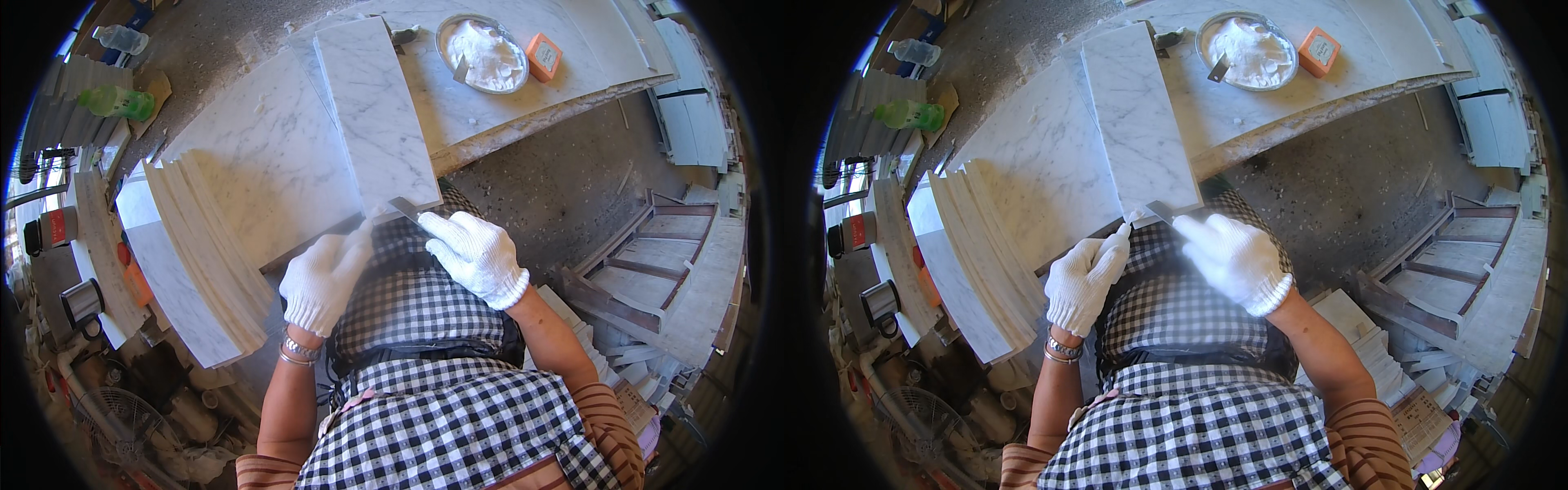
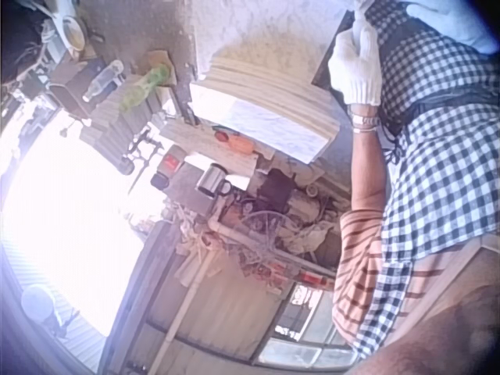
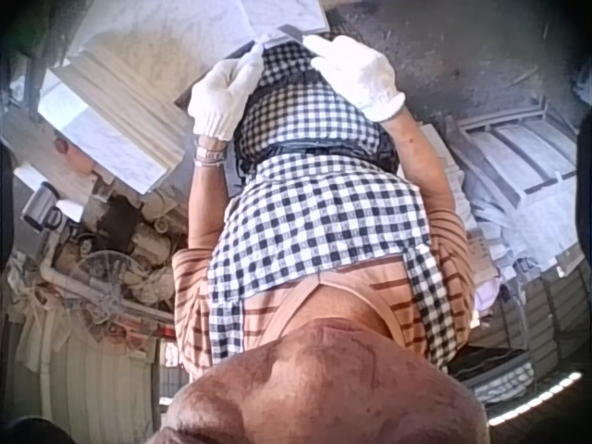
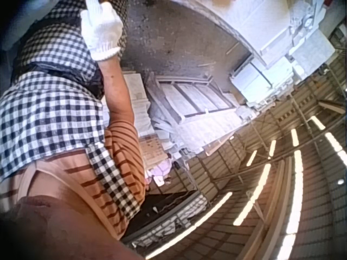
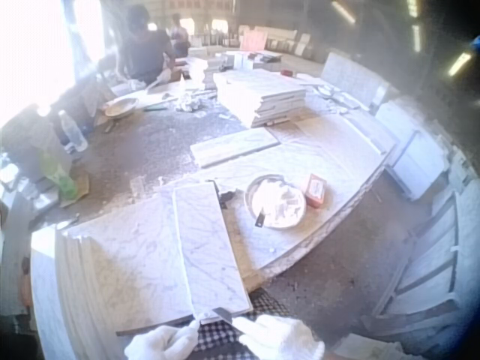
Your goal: The person applies a white paste to the edges of a rectangular tile using a small metal spatula. They repeatedly scoop paste from a metal bowl and spread it along the tile's edges, then place the tile on a workbench.
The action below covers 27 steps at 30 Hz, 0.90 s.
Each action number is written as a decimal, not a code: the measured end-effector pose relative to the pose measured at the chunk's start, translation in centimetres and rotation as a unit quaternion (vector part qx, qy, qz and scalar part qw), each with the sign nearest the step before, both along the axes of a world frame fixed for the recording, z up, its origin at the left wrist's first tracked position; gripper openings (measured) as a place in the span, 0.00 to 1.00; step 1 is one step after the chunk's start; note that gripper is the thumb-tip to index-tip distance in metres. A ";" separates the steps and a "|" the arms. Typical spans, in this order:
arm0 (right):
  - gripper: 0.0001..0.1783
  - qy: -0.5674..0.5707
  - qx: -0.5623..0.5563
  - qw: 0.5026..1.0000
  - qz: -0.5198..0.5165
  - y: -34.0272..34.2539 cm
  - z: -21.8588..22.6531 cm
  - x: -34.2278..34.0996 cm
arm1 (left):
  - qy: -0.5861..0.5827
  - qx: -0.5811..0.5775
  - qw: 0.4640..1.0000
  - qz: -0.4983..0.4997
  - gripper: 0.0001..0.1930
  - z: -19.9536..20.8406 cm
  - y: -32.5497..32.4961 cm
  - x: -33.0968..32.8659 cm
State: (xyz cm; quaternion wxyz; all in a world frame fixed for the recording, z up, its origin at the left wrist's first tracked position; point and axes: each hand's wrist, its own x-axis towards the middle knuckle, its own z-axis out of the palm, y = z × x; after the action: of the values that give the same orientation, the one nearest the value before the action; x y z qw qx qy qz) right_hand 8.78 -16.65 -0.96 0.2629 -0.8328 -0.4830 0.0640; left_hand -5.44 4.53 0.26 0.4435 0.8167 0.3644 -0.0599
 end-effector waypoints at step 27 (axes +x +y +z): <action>0.18 -0.018 0.010 1.000 0.002 0.1 -0.4 -0.1 | -0.002 0.000 1.000 -0.006 0.18 0.2 0.1 0.3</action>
State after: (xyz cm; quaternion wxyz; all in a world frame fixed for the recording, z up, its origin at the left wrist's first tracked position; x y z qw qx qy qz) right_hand 8.68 -16.59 -1.33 0.2626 -0.8301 -0.4899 0.0450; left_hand -5.15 4.62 0.49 0.4437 0.8191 0.3587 -0.0603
